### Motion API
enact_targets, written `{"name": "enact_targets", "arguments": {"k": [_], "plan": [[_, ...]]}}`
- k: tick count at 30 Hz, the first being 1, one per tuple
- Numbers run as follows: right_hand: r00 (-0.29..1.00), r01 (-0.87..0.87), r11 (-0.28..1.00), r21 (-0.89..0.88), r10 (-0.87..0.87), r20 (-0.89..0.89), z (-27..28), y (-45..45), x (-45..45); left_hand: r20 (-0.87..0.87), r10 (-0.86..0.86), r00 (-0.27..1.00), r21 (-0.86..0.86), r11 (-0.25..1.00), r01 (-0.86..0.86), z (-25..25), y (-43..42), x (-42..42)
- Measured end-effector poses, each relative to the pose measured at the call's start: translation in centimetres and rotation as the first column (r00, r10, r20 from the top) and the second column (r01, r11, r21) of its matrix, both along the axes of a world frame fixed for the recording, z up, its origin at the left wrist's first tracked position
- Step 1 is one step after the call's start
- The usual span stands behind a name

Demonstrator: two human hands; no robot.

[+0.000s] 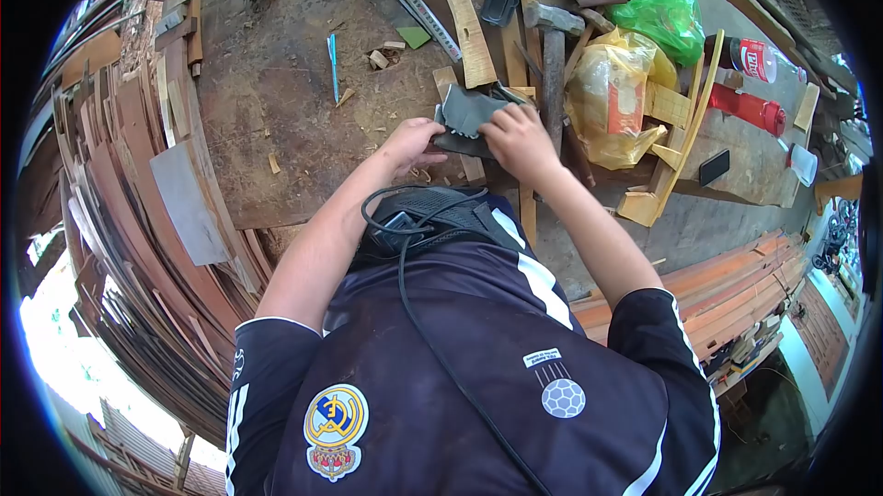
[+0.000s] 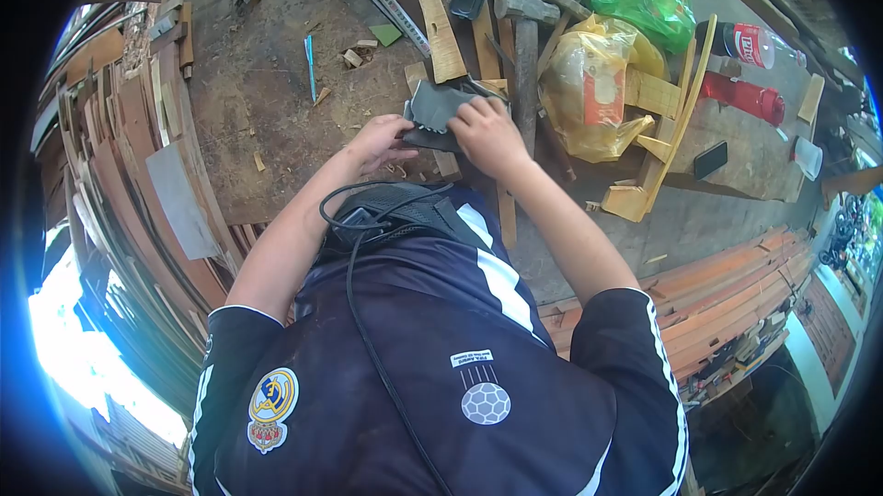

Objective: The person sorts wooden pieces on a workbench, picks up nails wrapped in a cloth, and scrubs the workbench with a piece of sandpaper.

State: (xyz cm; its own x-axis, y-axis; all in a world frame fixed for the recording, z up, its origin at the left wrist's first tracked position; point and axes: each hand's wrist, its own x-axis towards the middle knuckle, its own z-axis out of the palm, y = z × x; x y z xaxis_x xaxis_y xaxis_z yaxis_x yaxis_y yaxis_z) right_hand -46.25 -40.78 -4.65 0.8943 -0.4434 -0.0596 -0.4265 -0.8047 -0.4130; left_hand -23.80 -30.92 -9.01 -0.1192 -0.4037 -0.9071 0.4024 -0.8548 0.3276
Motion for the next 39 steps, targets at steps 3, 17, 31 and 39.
{"name": "enact_targets", "arguments": {"k": [3, 17, 31, 39], "plan": [[0.996, 0.067, 0.994, 0.084, -0.061, -0.073, -0.8, 2.0, -0.4, -0.096, 0.126, 0.987, 0.086, 0.989, -0.118, 3.4, -1.4, -0.2], [0.936, 0.343, 0.909, 0.237, -0.352, -0.006, -2.0, 2.3, 0.4, -0.209, 0.252, 0.945, 0.018, 0.967, -0.254, 1.1, -3.0, -0.9], [0.913, 0.407, 0.897, 0.172, -0.396, -0.098, -1.7, -2.2, 2.1, 0.045, -0.093, 0.995, -0.29, 0.952, 0.102, 3.3, -2.5, -0.2], [0.91, 0.412, 0.752, 0.514, -0.369, -0.188, 0.3, -1.5, 2.2, 0.606, -0.229, 0.762, -0.521, 0.61, 0.597, 2.9, -1.1, -0.4]]}}
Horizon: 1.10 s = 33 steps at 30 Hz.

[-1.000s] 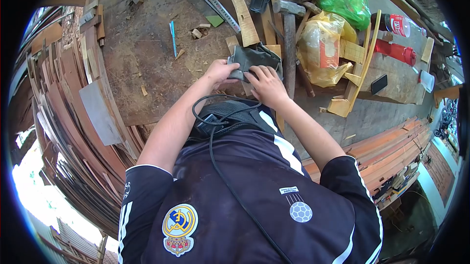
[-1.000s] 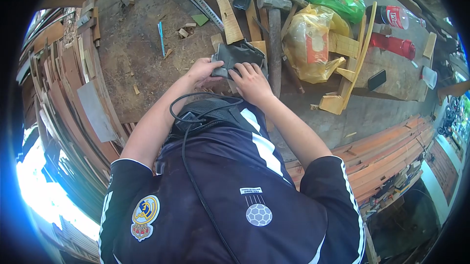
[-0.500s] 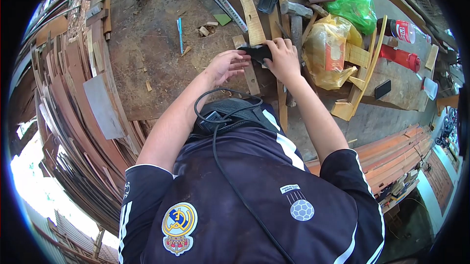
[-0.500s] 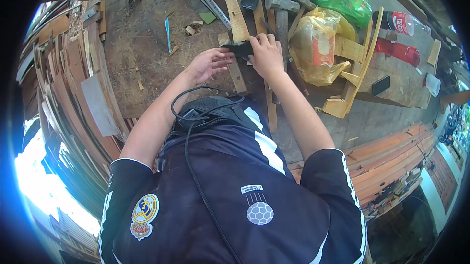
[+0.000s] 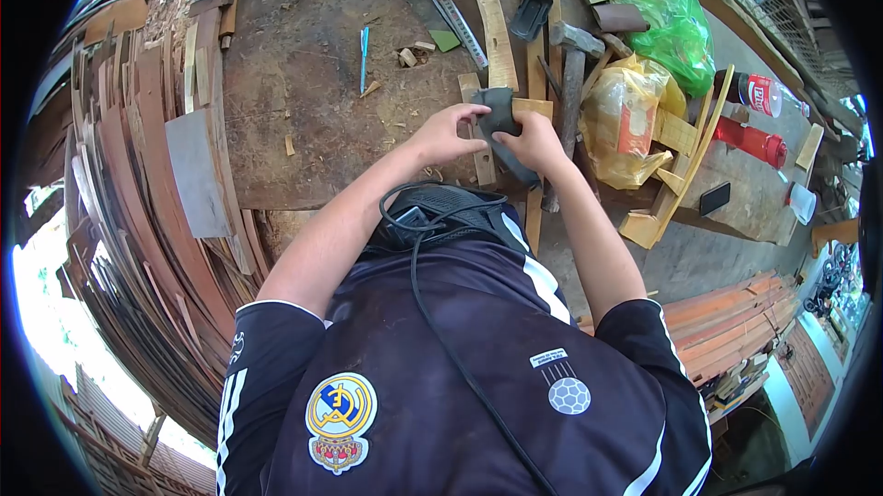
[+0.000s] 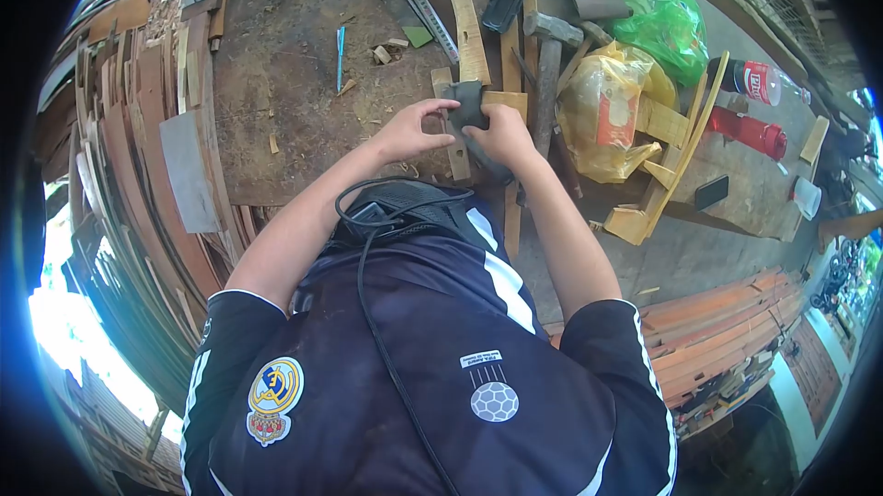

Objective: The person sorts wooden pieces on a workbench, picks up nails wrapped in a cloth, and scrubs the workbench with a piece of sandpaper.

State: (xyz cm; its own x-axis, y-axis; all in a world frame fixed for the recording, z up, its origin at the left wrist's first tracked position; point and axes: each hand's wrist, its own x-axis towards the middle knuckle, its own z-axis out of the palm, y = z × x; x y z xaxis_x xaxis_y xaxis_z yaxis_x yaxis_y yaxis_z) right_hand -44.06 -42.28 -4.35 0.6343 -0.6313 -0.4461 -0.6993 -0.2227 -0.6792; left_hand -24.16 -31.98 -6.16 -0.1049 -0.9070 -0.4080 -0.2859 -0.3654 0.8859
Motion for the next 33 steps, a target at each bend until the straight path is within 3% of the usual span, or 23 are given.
{"name": "enact_targets", "arguments": {"k": [1, 3, 7, 9, 12, 14, 18, 19, 22, 26, 27, 30, 33], "plan": [[0.999, 0.031, 0.993, 0.115, -0.034, 0.024, 0.8, -0.1, 0.2, 0.003, 0.017, 1.0, -0.115, 0.993, -0.017, 0.4, 0.1, -0.2], [0.998, 0.046, 0.961, 0.273, -0.057, 0.033, 2.3, -0.4, 0.4, -0.01, 0.013, 1.0, -0.039, 0.999, -0.013, 1.7, 0.1, -0.1], [0.945, 0.188, 0.847, 0.497, -0.294, 0.145, 2.5, 0.1, 0.8, -0.145, 0.104, 0.984, -0.003, 0.994, -0.105, 1.7, 0.3, -0.1], [0.902, 0.257, 0.751, 0.608, -0.412, 0.128, 2.9, 0.5, 1.3, -0.218, 0.105, 0.97, 0.136, 0.988, -0.076, 1.4, 0.5, 0.4], [0.907, 0.217, 0.769, 0.601, -0.387, 0.168, 2.8, 0.9, 1.6, -0.342, 0.219, 0.914, 0.294, 0.949, -0.117, 1.3, 1.2, 0.7], [0.915, 0.175, 0.848, 0.501, -0.327, 0.235, 2.7, 1.3, 1.7, -0.424, 0.325, 0.845, 0.373, 0.913, -0.164, 1.0, 1.8, 0.9], [0.953, 0.002, 0.923, 0.385, -0.118, 0.279, 4.5, 1.3, 2.1, -0.585, 0.475, 0.657, 0.491, 0.852, -0.179, 2.0, 2.9, 1.2], [0.902, -0.04, 0.806, 0.59, -0.225, 0.369, 4.2, 1.4, 2.1, -0.622, 0.501, 0.601, 0.515, 0.841, -0.167, 2.5, 3.1, 1.2], [0.915, -0.152, 0.825, 0.544, -0.091, 0.394, 5.0, 1.3, 2.6, -0.683, 0.558, 0.47, 0.557, 0.815, -0.158, 2.9, 3.6, 1.0], [0.931, -0.145, 0.852, 0.503, -0.054, 0.361, 3.9, 2.0, 3.8, -0.601, 0.636, 0.484, 0.602, 0.759, -0.25, 2.5, 4.0, 0.7], [0.952, -0.105, 0.918, 0.381, -0.018, 0.306, 3.7, 2.4, 4.3, -0.585, 0.653, 0.481, 0.593, 0.749, -0.295, 3.2, 4.0, 0.6], [0.983, -0.096, 0.972, 0.215, 0.059, 0.171, 3.8, 3.0, 5.7, -0.426, 0.623, 0.656, 0.533, 0.759, -0.374, 1.5, 4.6, 1.0], [0.985, -0.098, 0.98, 0.171, 0.071, 0.157, 3.5, 3.6, 7.0, -0.23, 0.557, 0.798, 0.519, 0.764, -0.383, 2.7, 5.3, 2.1]]}}
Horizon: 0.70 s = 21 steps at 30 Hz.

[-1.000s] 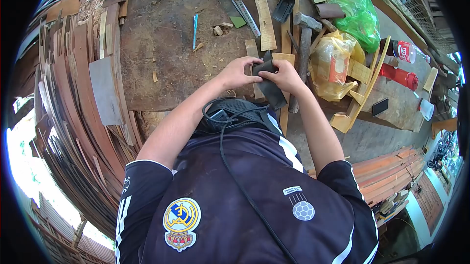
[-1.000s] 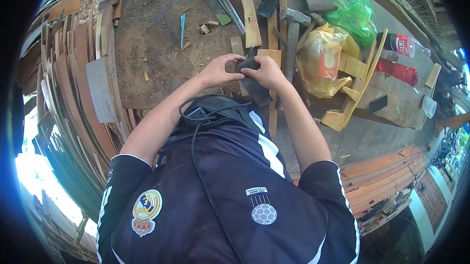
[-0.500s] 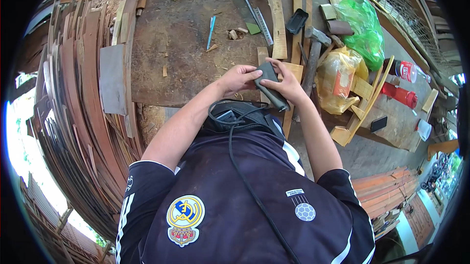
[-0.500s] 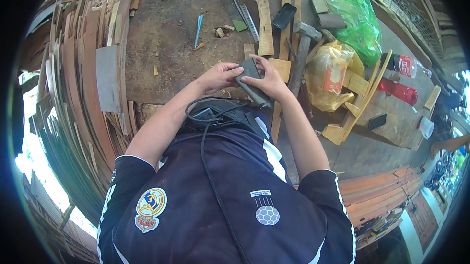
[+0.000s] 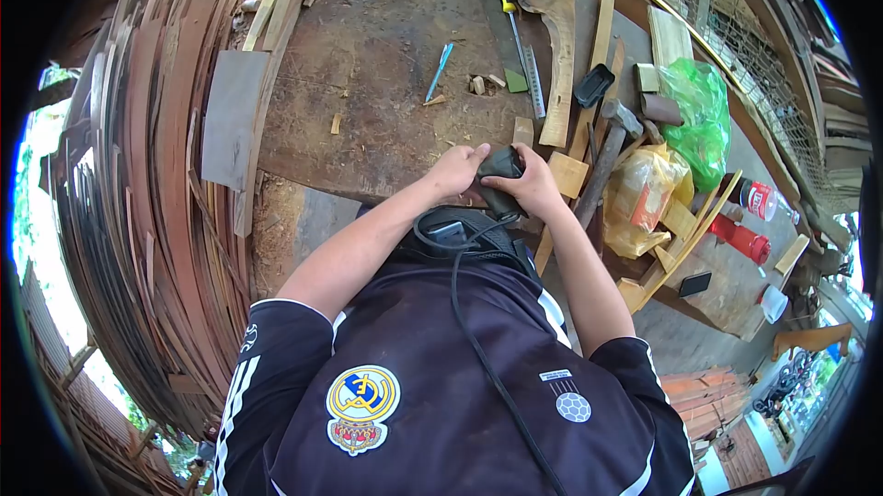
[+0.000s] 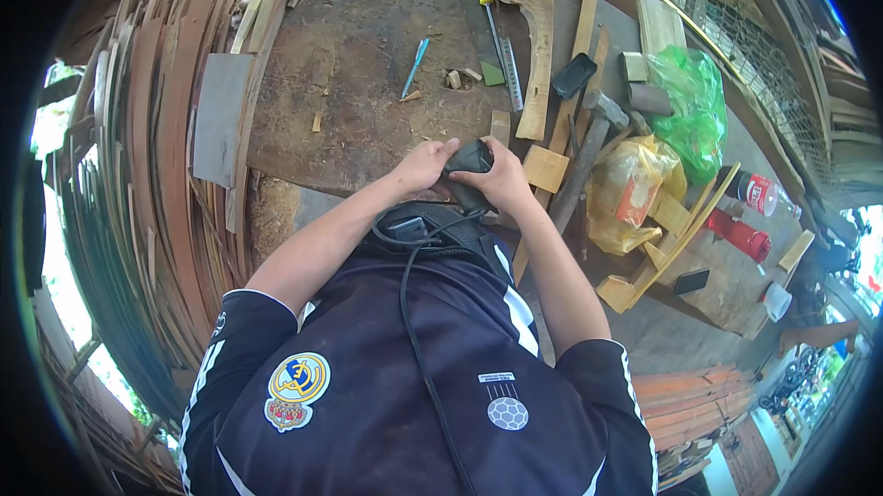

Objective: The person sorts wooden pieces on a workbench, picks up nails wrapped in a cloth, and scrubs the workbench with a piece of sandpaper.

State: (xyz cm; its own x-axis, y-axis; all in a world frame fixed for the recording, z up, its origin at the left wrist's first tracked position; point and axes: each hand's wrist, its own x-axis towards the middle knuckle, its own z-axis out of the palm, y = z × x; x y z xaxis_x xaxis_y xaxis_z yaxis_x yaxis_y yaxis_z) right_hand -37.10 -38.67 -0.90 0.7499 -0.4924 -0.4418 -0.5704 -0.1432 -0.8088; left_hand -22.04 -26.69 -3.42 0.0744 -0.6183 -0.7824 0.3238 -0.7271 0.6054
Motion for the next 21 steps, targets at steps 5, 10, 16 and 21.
{"name": "enact_targets", "arguments": {"k": [5, 10, 16, 21], "plan": [[0.999, 0.036, 0.996, -0.084, -0.035, 0.017, -2.3, -0.7, 2.6, 0.414, -0.034, 0.91, -0.014, 0.999, 0.044, 1.5, 3.1, 3.0], [1.0, -0.025, 0.99, -0.136, 0.024, -0.014, -2.8, -5.7, 8.9, 0.4, 0.32, 0.859, -0.025, 0.941, -0.339, -3.2, 11.2, 7.0], [0.994, -0.054, 0.911, -0.408, 0.089, 0.067, -2.5, -12.8, 21.0, 0.527, 0.426, 0.735, -0.036, 0.876, -0.481, -4.6, 18.3, 10.2], [0.997, 0.012, 0.725, -0.689, 0.041, 0.06, -5.7, -16.1, 29.3, 0.495, 0.457, 0.739, -0.139, 0.881, -0.452, -2.4, 15.0, 13.6]]}}
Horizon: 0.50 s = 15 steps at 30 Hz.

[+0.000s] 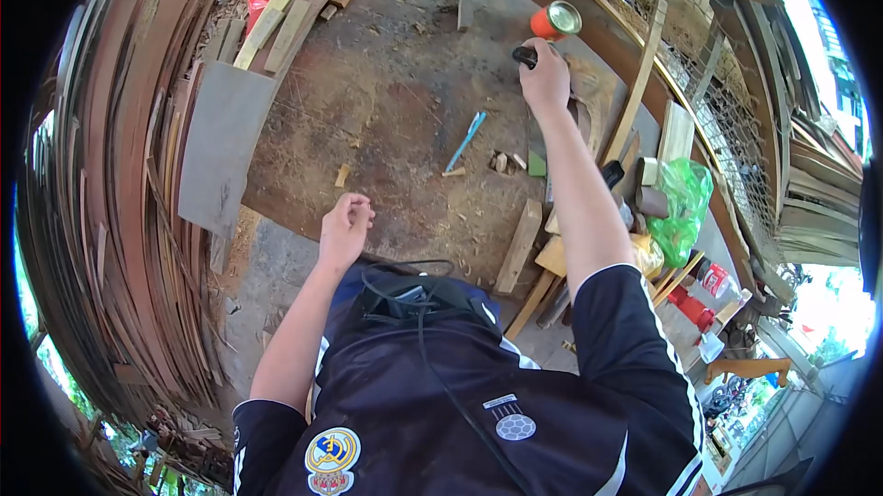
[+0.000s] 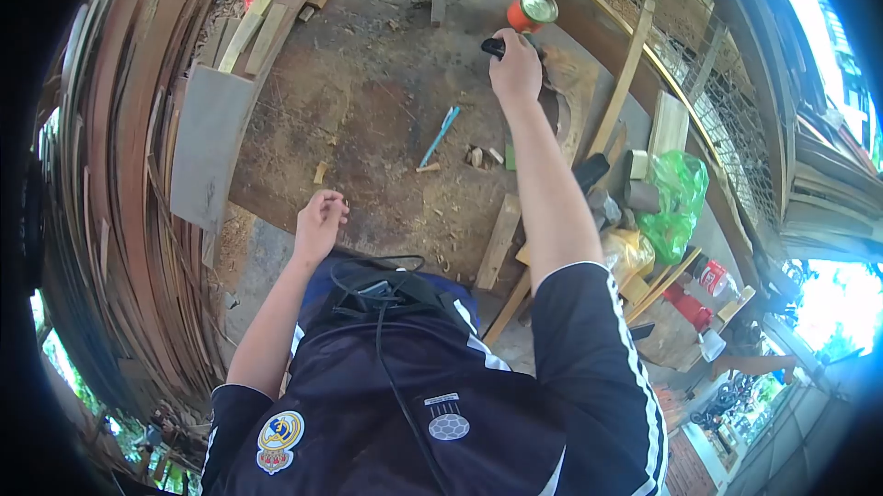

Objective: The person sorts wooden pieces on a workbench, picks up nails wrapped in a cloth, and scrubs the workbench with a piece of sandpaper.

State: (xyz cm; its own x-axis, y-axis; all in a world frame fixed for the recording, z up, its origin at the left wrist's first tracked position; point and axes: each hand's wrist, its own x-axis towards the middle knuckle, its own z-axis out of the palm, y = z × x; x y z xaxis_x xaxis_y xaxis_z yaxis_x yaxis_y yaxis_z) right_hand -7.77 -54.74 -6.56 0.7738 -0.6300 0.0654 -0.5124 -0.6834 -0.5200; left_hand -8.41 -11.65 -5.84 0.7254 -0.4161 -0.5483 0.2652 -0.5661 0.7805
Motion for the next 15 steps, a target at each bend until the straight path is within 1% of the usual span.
{"name": "enact_targets", "arguments": {"k": [1, 2, 3, 4, 5, 6, 7, 8, 9, 10, 11, 12, 13, 14, 15], "plan": [[0.998, 0.017, 0.998, -0.053, -0.014, 0.063, -1.5, 0.0, 0.8, 0.039, -0.052, 0.998, -0.024, 0.998, 0.052, 0.8, -1.7, 1.5], [0.998, 0.033, 0.999, -0.04, -0.03, 0.06, -3.0, 0.7, 1.1, 0.078, -0.104, 0.991, -0.048, 0.993, 0.108, 1.7, -3.7, 3.1], [0.991, 0.03, 0.999, -0.02, -0.027, 0.129, -3.9, 2.1, 1.1, 0.106, -0.143, 0.984, -0.062, 0.987, 0.15, 2.4, -5.9, 4.9], [0.991, 0.047, 0.998, 0.038, -0.051, 0.12, -4.3, 3.8, 1.0, 0.173, -0.184, 0.968, -0.078, 0.977, 0.199, 2.6, -8.1, 6.9], [0.995, 0.062, 0.99, 0.127, -0.072, 0.072, -4.1, 5.4, 0.6, 0.238, -0.22, 0.946, -0.093, 0.964, 0.248, 2.6, -10.5, 8.9], [0.998, 0.025, 0.961, 0.276, -0.038, 0.044, -3.7, 6.7, 0.1, 0.31, -0.246, 0.918, -0.079, 0.956, 0.283, 2.6, -13.1, 10.9], [1.0, -0.007, 0.908, 0.42, -0.003, 0.022, -3.2, 7.6, -0.3, 0.381, -0.269, 0.885, -0.064, 0.947, 0.315, 2.6, -15.9, 12.9], [1.0, 0.008, 0.825, 0.565, -0.023, 0.019, -2.7, 8.2, -0.6, 0.414, -0.325, 0.85, 0.016, 0.937, 0.35, 2.8, -18.8, 14.7], [0.995, 0.039, 0.825, 0.563, -0.084, 0.054, -2.2, 8.0, -0.4, 0.441, -0.384, 0.811, 0.099, 0.919, 0.382, 2.9, -21.6, 16.2], [0.985, 0.071, 0.824, 0.562, -0.146, 0.089, -1.6, 7.5, 0.0, 0.505, -0.417, 0.756, 0.175, 0.907, 0.384, 2.3, -24.4, 17.4], [0.978, 0.11, 0.886, 0.451, -0.177, 0.109, -1.2, 6.3, 0.7, 0.565, -0.448, 0.693, 0.249, 0.893, 0.375, 1.8, -26.9, 18.5], [0.97, 0.148, 0.931, 0.333, -0.202, 0.135, -0.7, 4.7, 1.6, 0.543, -0.485, 0.686, 0.289, 0.874, 0.39, 1.5, -29.2, 19.6], [0.967, 0.202, 0.937, 0.285, -0.237, 0.094, 0.1, 3.2, 2.7, 0.521, -0.521, 0.677, 0.33, 0.854, 0.403, 1.2, -31.3, 20.7], [0.968, 0.168, 0.97, 0.173, -0.196, 0.154, 0.3, 1.8, 3.9, 0.498, -0.555, 0.666, 0.37, 0.831, 0.415, 1.0, -32.6, 21.7], [0.964, 0.176, 0.974, 0.141, -0.2, 0.177, -0.5, 0.8, 4.8, 0.485, -0.565, 0.667, 0.36, 0.824, 0.437, -0.2, -33.2, 22.4]]}}
